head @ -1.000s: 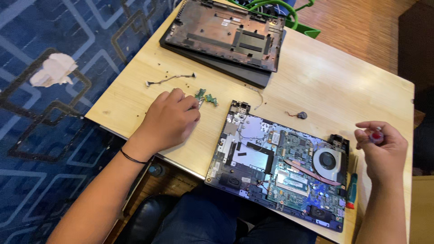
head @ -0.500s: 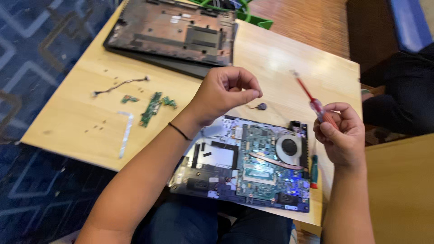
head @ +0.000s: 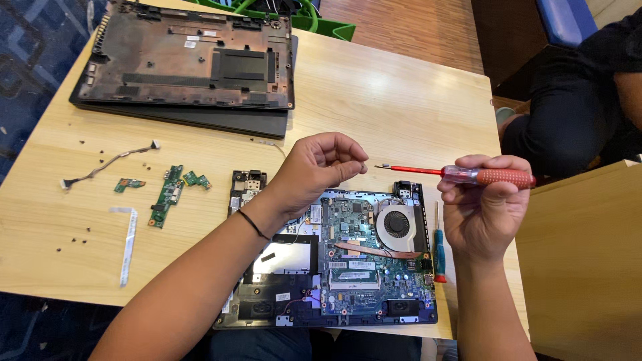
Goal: The person disassembles a laptop by removing screws and detaching internal components. They use a screwdriver to loosen screws, remove the cooling fan, and disconnect cables from the motherboard.
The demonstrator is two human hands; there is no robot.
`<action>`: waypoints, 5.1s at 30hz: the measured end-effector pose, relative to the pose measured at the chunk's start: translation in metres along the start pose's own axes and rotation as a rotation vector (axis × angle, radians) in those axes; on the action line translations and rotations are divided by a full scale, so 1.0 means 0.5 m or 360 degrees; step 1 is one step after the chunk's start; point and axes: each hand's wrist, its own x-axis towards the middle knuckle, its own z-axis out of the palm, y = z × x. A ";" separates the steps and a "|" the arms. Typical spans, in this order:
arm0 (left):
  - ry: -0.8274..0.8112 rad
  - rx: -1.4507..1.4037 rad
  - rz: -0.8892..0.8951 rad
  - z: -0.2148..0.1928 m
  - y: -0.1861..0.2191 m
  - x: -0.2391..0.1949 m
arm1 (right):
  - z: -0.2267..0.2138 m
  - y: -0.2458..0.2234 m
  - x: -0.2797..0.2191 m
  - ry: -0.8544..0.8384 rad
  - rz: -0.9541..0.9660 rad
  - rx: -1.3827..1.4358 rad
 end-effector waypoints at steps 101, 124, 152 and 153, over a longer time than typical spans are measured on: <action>-0.0207 0.1335 0.0118 0.064 -0.036 -0.040 | -0.010 -0.013 0.017 0.0063 -0.0052 -0.0401; 0.0008 0.0746 -0.0021 0.067 -0.020 -0.030 | 0.034 -0.028 -0.012 0.0094 -0.0301 -0.0617; -0.0370 0.1507 0.0207 0.058 -0.054 -0.038 | -0.008 -0.024 0.018 -0.0064 -0.0380 -0.1199; -0.0369 0.1504 0.0204 0.058 -0.055 -0.038 | -0.008 -0.025 0.017 -0.0066 -0.0376 -0.1200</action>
